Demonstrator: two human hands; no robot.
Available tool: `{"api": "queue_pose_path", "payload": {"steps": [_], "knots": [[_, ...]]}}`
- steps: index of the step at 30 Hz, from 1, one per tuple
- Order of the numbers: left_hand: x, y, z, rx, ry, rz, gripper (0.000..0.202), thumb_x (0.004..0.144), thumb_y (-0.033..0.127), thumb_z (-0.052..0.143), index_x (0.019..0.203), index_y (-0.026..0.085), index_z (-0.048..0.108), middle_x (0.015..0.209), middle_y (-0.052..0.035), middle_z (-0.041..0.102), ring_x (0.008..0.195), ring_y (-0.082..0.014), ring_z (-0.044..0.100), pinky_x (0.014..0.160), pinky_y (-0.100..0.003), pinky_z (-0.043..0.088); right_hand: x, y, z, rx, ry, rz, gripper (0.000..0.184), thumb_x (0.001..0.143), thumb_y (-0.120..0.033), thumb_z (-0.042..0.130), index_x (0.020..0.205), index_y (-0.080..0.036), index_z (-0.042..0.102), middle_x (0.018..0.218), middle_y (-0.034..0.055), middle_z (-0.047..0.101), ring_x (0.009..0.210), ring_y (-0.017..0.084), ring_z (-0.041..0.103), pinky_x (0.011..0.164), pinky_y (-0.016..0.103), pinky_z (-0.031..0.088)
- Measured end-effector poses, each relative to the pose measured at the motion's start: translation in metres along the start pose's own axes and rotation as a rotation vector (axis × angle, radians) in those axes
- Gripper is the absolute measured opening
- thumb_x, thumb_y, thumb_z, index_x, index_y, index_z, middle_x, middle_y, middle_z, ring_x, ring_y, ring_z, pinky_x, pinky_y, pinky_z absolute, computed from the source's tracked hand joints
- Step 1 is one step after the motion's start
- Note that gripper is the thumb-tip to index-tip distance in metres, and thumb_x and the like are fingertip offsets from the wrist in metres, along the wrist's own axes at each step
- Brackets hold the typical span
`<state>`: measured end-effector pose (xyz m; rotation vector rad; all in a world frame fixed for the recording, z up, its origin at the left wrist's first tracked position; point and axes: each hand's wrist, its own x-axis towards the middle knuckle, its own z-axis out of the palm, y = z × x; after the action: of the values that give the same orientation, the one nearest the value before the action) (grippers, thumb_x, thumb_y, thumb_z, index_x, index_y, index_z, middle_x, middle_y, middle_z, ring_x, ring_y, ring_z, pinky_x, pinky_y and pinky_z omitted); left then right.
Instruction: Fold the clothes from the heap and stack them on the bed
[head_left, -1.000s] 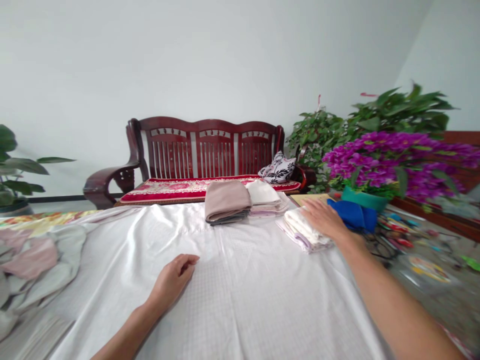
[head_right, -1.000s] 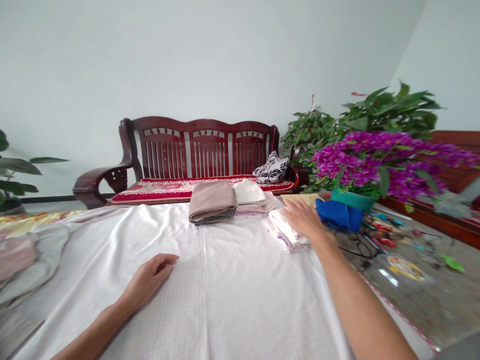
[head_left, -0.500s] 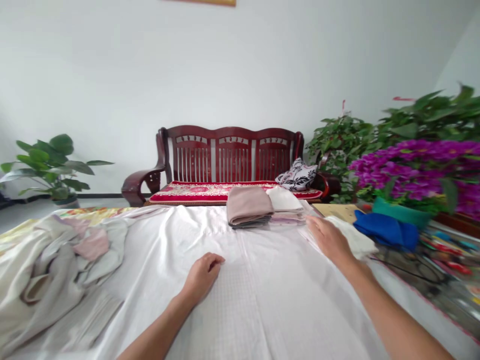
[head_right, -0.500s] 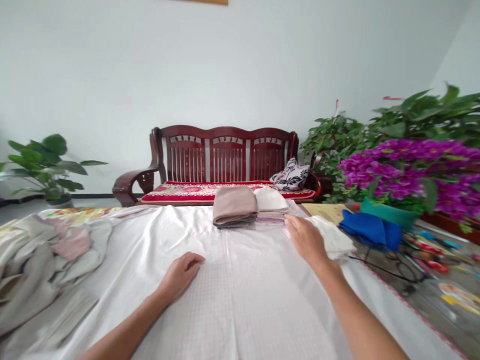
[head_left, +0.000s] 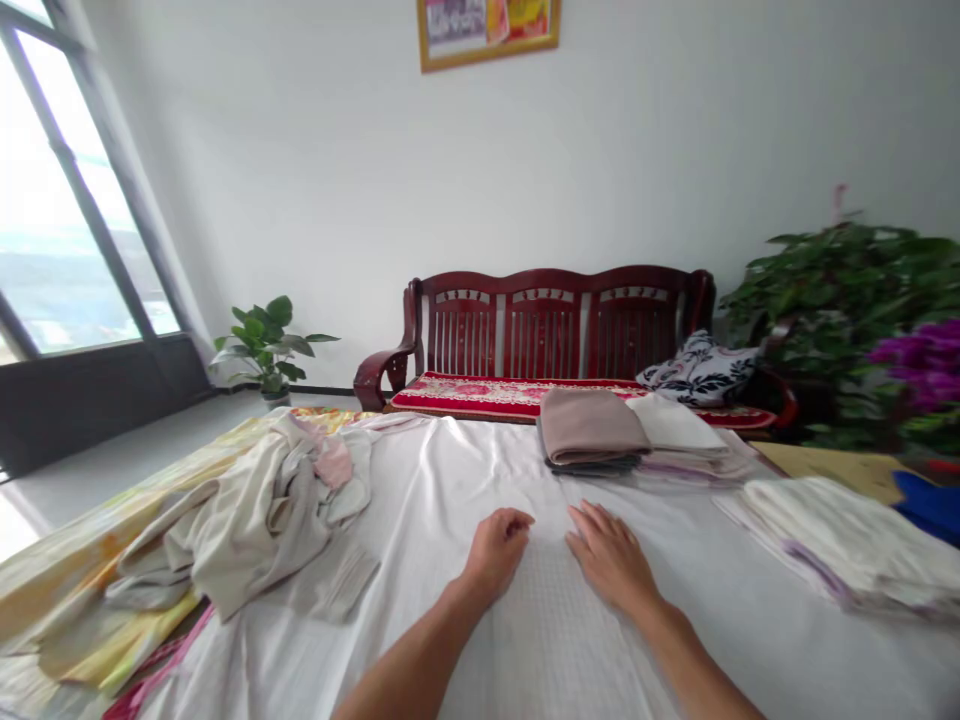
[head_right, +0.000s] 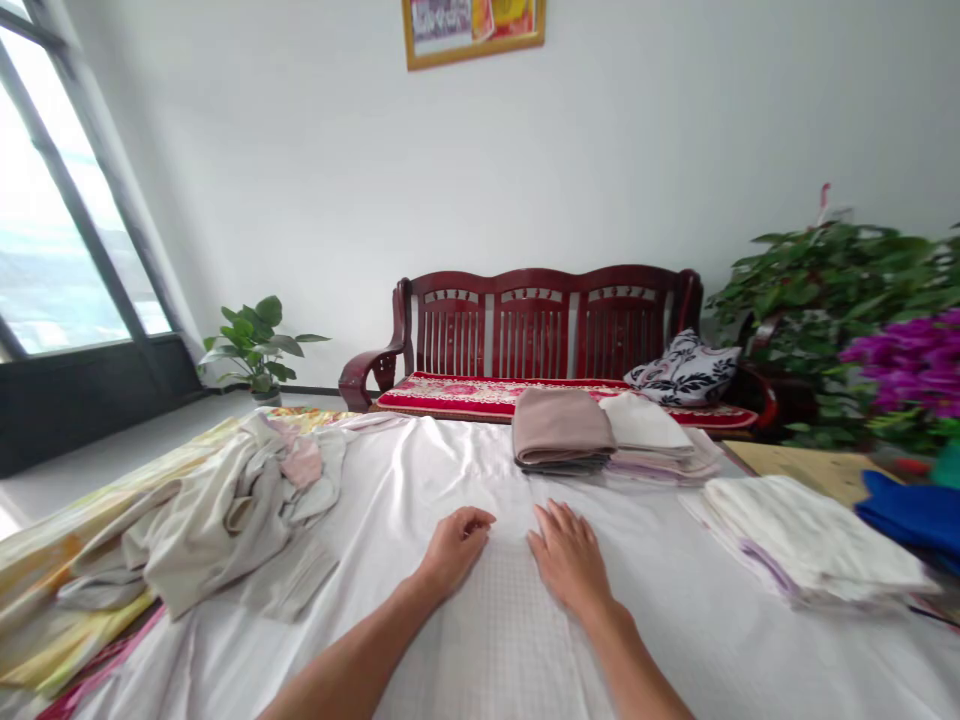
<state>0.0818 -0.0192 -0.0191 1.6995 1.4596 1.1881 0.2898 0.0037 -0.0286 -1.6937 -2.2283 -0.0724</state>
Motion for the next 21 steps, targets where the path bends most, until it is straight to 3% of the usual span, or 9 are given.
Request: {"api": "queue_pose_path", "payload": {"steps": [3,5,7,10,13,15,18,21], "knots": [[0.006,-0.01,-0.006,-0.036,0.099,-0.044,0.032,0.08,0.009,0.053,0.105,0.018,0.07,0.099,-0.0078,0.073,0.092,-0.0195,0.067,0.088,-0.034,0.051,0.0,0.004,0.002,0.021,0.021,-0.014,0.049,0.095,-0.037,0.039,0.137,-0.02,0.059,0.149,0.0115,0.052,0.139,0.031,0.044,0.115,0.052,0.033],[0.011,-0.015,-0.025,-0.019,0.203,-0.024,0.036,0.081,0.008,0.049,0.11,0.018,0.067,0.108,-0.0093,0.072,0.101,-0.0198,0.066,0.095,-0.035,0.049,0.001,0.007,0.003,0.038,0.05,-0.017,0.048,0.094,-0.037,0.04,0.134,-0.022,0.061,0.147,0.0103,0.054,0.137,0.03,0.047,0.114,0.052,0.034],[0.018,-0.018,-0.062,0.058,0.335,0.02,0.038,0.082,0.009,0.048,0.114,0.018,0.066,0.116,-0.01,0.069,0.11,-0.021,0.063,0.101,-0.036,0.046,0.002,0.009,0.006,0.059,0.078,-0.021,0.046,0.093,-0.037,0.04,0.131,-0.024,0.063,0.145,0.0093,0.056,0.135,0.029,0.049,0.113,0.051,0.035],[0.024,-0.016,-0.141,0.305,0.532,0.042,0.038,0.084,0.015,0.049,0.117,0.018,0.065,0.118,-0.0109,0.067,0.114,-0.0244,0.06,0.105,-0.039,0.042,0.003,0.013,0.01,0.087,0.097,-0.032,0.046,0.092,-0.039,0.041,0.128,-0.025,0.065,0.142,0.0091,0.059,0.133,0.029,0.051,0.112,0.049,0.037],[0.021,-0.014,-0.226,0.646,0.776,-0.13,0.039,0.085,0.022,0.051,0.122,0.019,0.064,0.124,-0.0143,0.062,0.12,-0.0328,0.054,0.104,-0.048,0.039,0.005,0.015,0.01,0.098,0.103,-0.04,0.047,0.091,-0.038,0.04,0.127,-0.022,0.066,0.14,0.0103,0.06,0.132,0.03,0.052,0.112,0.048,0.038],[0.015,-0.018,-0.272,0.791,0.867,-0.249,0.041,0.087,0.028,0.053,0.125,0.015,0.06,0.13,-0.0174,0.057,0.125,-0.0382,0.048,0.102,-0.052,0.038,0.005,0.015,0.01,0.099,0.104,-0.041,0.047,0.091,-0.038,0.04,0.127,-0.022,0.066,0.14,0.0105,0.06,0.132,0.03,0.053,0.112,0.047,0.038],[0.005,-0.033,-0.317,0.852,0.826,-0.474,0.044,0.084,0.041,0.057,0.117,0.012,0.058,0.127,-0.0196,0.056,0.121,-0.0422,0.049,0.092,-0.053,0.042,0.005,0.015,0.01,0.118,0.113,-0.04,0.047,0.09,-0.037,0.041,0.126,-0.022,0.067,0.14,0.0104,0.061,0.132,0.03,0.053,0.111,0.048,0.04],[0.0,-0.049,-0.338,0.805,0.876,-0.692,0.042,0.081,0.05,0.059,0.1,0.012,0.059,0.109,-0.0211,0.062,0.108,-0.0428,0.057,0.079,-0.051,0.046,0.006,0.016,0.011,0.139,0.12,-0.035,0.046,0.089,-0.037,0.042,0.125,-0.022,0.068,0.139,0.0103,0.061,0.131,0.03,0.054,0.111,0.049,0.04]]}}
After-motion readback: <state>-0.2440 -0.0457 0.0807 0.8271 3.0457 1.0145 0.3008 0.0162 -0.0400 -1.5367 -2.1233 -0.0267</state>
